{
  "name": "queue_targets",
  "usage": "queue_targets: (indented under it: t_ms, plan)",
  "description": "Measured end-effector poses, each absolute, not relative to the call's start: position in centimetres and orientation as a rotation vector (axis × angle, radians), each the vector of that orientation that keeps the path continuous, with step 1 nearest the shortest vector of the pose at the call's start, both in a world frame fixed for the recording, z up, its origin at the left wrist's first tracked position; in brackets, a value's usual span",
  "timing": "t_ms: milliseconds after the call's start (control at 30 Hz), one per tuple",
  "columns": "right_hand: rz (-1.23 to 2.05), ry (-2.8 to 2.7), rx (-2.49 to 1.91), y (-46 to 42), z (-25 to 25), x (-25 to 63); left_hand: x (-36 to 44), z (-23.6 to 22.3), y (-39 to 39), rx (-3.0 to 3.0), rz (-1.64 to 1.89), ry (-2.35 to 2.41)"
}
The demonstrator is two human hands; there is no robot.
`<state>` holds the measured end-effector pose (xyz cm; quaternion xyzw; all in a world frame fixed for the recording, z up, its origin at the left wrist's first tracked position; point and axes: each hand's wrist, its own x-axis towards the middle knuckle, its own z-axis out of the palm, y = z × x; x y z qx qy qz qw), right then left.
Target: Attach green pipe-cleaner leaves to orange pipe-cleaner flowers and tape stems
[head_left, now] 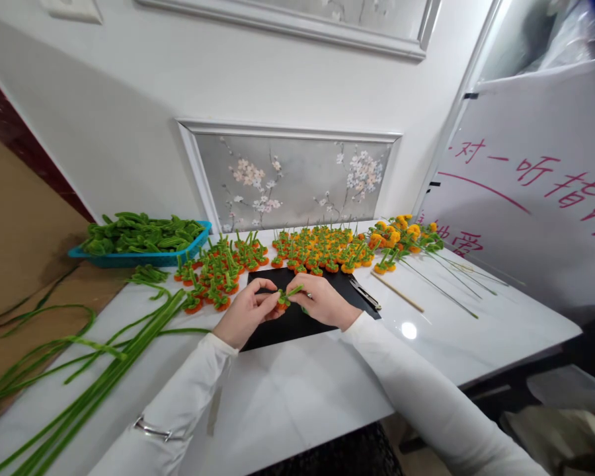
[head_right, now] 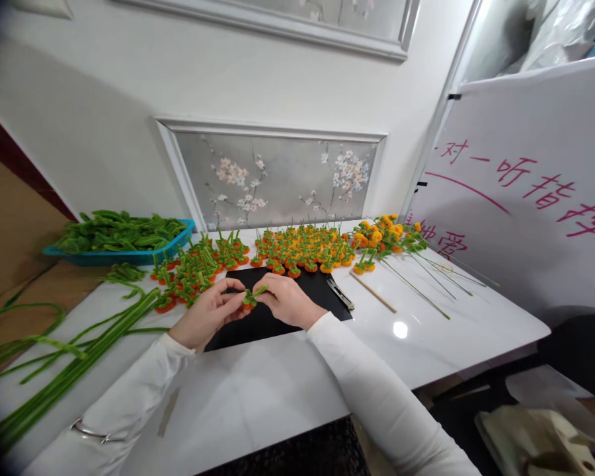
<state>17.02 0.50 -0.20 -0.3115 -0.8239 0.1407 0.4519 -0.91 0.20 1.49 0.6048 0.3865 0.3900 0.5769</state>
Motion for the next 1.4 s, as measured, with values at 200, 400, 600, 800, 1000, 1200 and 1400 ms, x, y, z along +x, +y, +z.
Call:
queue_targets:
  t_ms: [200,400,600,800,1000,1200,1400]
  plan:
    - [0.2,-2.127,-0.72,-0.1,0.1,17.1,-0.7,2.0,-0.3,1.411,0.82,0.921]
    - [0.222,-2.086,-0.724,-0.2,-0.1,16.7,-0.4,2.1,-0.6,1.354,0.757,0.922]
    - [0.324,-1.94,-0.907,0.2,-0.6,16.6,-0.3,2.0,-0.5,1.686,0.97,0.834]
    - [0.334,-1.992,-0.917,0.3,-0.8,16.6,-0.4,1.8,-0.4,1.741,0.934,0.853]
    - [0.186,-2.084,-0.817,-0.2,-0.6,16.5,-0.8,2.7,-0.5,1.517,0.846,0.897]
    - [0.118,-2.088,-0.79,-0.6,-0.2,16.5,-1.2,3.1,-0.4,1.378,0.812,0.876]
    - [0.215,-2.095,-0.649,-0.5,0.0,16.5,-1.3,3.2,-0.4,1.265,0.762,0.844]
